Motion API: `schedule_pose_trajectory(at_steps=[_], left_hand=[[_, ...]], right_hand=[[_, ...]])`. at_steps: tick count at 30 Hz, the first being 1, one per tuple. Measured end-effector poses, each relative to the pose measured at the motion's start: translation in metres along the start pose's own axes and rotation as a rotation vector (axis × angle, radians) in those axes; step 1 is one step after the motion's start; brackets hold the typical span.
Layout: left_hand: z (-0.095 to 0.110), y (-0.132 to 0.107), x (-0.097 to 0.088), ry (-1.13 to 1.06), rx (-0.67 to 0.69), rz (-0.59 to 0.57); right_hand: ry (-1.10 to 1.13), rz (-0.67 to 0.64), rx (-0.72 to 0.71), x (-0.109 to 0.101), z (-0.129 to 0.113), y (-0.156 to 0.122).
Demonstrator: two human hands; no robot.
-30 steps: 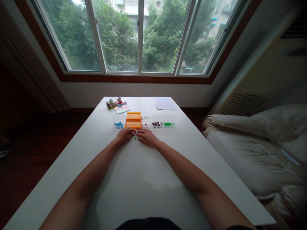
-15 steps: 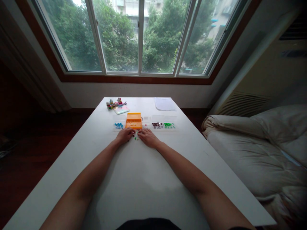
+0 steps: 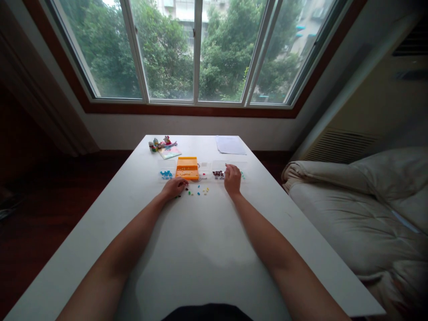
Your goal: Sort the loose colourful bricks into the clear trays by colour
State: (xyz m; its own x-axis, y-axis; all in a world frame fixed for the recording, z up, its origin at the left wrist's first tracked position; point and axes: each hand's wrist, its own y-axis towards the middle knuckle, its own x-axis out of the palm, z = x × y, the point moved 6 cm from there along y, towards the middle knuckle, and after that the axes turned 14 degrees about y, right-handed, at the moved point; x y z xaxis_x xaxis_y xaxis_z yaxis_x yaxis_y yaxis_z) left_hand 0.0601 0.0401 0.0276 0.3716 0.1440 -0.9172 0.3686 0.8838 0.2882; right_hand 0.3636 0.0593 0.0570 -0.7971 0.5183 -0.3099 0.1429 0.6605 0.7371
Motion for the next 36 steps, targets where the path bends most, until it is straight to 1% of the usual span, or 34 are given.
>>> schedule_pose_trajectory(at_steps=[3,7,11,14,18,21,25,31,36], left_hand=[[0.000,0.000,0.000,-0.002,-0.006,-0.018],[-0.001,0.001,0.000,-0.007,-0.011,-0.027],[-0.003,0.001,0.001,-0.014,0.001,-0.004],[-0.004,0.001,0.002,-0.018,0.007,0.000],[-0.005,0.001,0.002,-0.019,-0.007,-0.012],[-0.005,0.000,0.002,-0.019,-0.007,-0.018],[-0.006,0.000,0.002,-0.018,-0.010,-0.019],[-0.007,0.001,0.002,-0.024,-0.017,-0.018],[-0.008,0.001,0.004,-0.029,-0.003,0.004]], right_hand=[[0.001,0.154,0.121,-0.022,0.031,0.007],[-0.007,0.320,0.241,-0.047,0.058,0.011],[-0.036,0.393,0.336,-0.065,0.075,0.010],[-0.061,0.436,0.414,-0.074,0.087,0.009],[-0.072,0.439,0.496,-0.076,0.097,0.006],[-0.069,0.420,0.516,-0.073,0.101,0.005],[-0.039,0.414,0.504,-0.071,0.103,0.005],[-0.013,0.439,0.490,-0.071,0.105,0.005],[-0.016,0.420,0.467,-0.070,0.102,0.005]])
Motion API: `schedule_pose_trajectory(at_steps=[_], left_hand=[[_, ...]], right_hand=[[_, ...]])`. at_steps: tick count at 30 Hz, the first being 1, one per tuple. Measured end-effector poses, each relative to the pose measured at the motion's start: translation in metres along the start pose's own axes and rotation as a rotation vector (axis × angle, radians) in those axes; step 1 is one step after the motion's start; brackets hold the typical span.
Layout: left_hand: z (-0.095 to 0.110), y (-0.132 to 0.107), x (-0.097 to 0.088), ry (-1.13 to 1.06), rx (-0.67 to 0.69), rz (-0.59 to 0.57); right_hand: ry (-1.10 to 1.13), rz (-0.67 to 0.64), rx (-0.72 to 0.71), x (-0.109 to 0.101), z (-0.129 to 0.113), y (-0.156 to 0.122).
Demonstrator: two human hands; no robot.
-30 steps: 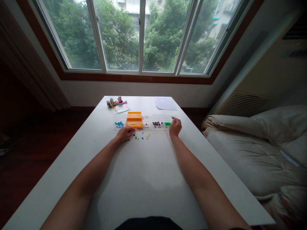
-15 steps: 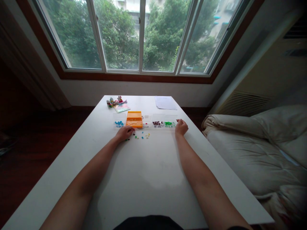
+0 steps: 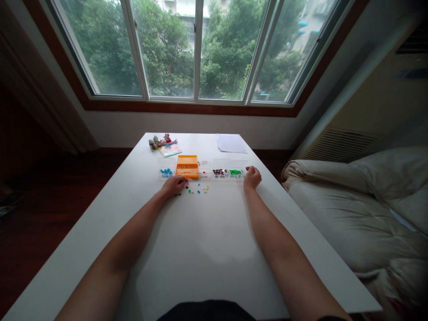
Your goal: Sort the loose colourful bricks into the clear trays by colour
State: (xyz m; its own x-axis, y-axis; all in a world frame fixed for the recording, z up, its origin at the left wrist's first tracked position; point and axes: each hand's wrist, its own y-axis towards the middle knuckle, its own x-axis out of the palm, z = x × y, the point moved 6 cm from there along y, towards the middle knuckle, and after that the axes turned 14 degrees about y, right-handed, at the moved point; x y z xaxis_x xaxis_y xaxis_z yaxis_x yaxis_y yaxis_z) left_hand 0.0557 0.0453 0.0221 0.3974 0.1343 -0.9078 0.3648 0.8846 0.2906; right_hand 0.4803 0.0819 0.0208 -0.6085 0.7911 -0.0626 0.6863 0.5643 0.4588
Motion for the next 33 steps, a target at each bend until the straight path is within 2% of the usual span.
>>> schedule_pose_trajectory(at_steps=[5,8,14,17,20,23,25,33], left_hand=[[-0.007,0.001,0.002,-0.079,-0.057,-0.009],[-0.017,0.003,0.002,-0.186,-0.131,0.006],[-0.032,0.004,0.002,-0.439,-0.227,0.064],[-0.037,0.004,0.002,-0.517,-0.224,0.096],[-0.044,0.005,0.001,-0.539,-0.246,0.143],[-0.050,0.004,-0.001,-0.531,-0.279,0.182],[-0.052,0.004,-0.001,-0.517,-0.282,0.189],[-0.048,0.005,0.002,-0.457,-0.255,0.161]], right_hand=[[-0.032,-0.068,-0.141,0.007,-0.018,-0.012],[-0.034,-0.199,-0.285,0.020,-0.042,-0.030],[0.028,-0.568,-0.500,0.054,-0.105,-0.097],[0.100,-0.835,-0.604,0.070,-0.136,-0.147],[0.121,-1.112,-0.704,0.078,-0.158,-0.200],[0.077,-1.292,-0.811,0.076,-0.168,-0.243],[0.025,-1.379,-0.869,0.074,-0.169,-0.261],[-0.102,-1.522,-0.979,0.068,-0.167,-0.284]])
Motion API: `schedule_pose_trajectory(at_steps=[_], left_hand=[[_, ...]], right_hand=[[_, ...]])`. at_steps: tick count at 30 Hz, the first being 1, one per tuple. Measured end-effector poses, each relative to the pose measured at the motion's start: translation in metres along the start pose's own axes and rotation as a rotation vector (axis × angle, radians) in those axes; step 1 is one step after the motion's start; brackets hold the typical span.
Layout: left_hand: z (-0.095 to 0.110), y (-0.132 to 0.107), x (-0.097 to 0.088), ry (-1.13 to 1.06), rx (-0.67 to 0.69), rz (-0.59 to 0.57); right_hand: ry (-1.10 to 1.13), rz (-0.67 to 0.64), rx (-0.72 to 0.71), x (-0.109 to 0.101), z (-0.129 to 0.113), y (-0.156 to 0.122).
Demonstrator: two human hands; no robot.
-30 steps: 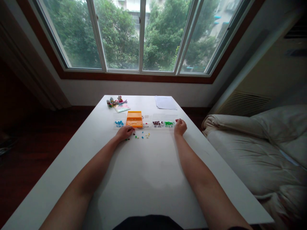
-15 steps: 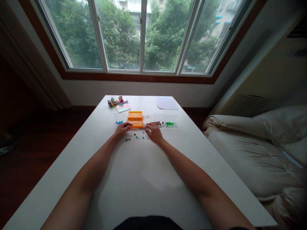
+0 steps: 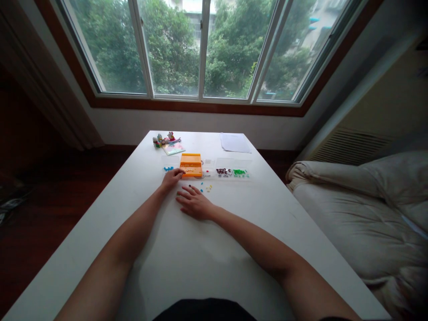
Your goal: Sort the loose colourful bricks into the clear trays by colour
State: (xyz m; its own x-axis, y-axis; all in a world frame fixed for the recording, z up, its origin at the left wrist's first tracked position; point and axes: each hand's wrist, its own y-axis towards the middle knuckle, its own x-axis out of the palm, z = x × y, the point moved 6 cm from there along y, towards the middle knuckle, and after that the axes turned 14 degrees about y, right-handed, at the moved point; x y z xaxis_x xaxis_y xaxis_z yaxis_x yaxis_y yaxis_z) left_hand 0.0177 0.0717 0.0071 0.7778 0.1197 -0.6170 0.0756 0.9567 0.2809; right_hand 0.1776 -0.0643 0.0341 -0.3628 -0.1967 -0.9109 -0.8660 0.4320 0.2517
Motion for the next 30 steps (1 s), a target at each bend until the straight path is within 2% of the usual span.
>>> schedule_pose_trajectory(at_steps=[8,18,30], left_hand=[[0.003,-0.001,0.002,0.035,-0.008,-0.016],[0.008,-0.003,0.000,0.059,-0.009,-0.021],[0.009,-0.003,0.000,0.093,0.005,-0.028]], right_hand=[[0.016,0.005,0.014,-0.001,0.000,0.000],[0.031,0.070,0.004,-0.002,0.005,0.000],[0.023,0.162,0.037,-0.007,0.029,-0.004]])
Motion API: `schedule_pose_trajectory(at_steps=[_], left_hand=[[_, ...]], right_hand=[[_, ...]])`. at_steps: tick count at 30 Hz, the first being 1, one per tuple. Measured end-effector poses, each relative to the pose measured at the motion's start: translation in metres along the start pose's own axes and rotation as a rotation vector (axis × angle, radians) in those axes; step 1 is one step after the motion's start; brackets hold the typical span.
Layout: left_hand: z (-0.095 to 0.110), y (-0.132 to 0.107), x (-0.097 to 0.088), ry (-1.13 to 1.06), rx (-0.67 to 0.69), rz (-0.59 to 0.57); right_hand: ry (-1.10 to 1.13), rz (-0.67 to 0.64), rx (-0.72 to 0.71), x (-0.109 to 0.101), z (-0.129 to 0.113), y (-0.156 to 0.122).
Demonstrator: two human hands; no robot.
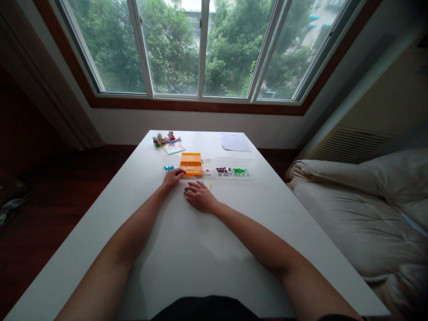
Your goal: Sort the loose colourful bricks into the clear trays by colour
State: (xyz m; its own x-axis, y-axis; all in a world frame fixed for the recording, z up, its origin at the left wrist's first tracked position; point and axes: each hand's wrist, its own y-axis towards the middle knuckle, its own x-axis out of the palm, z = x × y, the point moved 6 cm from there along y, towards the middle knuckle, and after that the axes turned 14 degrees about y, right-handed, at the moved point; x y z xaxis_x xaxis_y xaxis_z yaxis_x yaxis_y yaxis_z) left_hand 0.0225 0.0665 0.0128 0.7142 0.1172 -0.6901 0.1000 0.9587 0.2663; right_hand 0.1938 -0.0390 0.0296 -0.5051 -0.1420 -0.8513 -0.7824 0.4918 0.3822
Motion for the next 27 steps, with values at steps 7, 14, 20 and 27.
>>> schedule_pose_trajectory(at_steps=[7,14,20,27], left_hand=[[-0.001,0.000,0.000,0.031,0.014,0.006],[0.000,-0.001,0.000,0.064,0.004,0.013],[0.001,-0.001,0.000,0.054,-0.001,-0.002],[-0.001,0.001,0.002,0.059,0.013,-0.007]], right_hand=[[0.021,0.049,-0.024,-0.005,0.003,0.000],[0.090,0.049,-0.097,-0.011,-0.004,0.000],[0.053,0.006,-0.064,-0.006,0.002,-0.002],[-0.003,0.036,0.008,-0.007,0.010,-0.002]])
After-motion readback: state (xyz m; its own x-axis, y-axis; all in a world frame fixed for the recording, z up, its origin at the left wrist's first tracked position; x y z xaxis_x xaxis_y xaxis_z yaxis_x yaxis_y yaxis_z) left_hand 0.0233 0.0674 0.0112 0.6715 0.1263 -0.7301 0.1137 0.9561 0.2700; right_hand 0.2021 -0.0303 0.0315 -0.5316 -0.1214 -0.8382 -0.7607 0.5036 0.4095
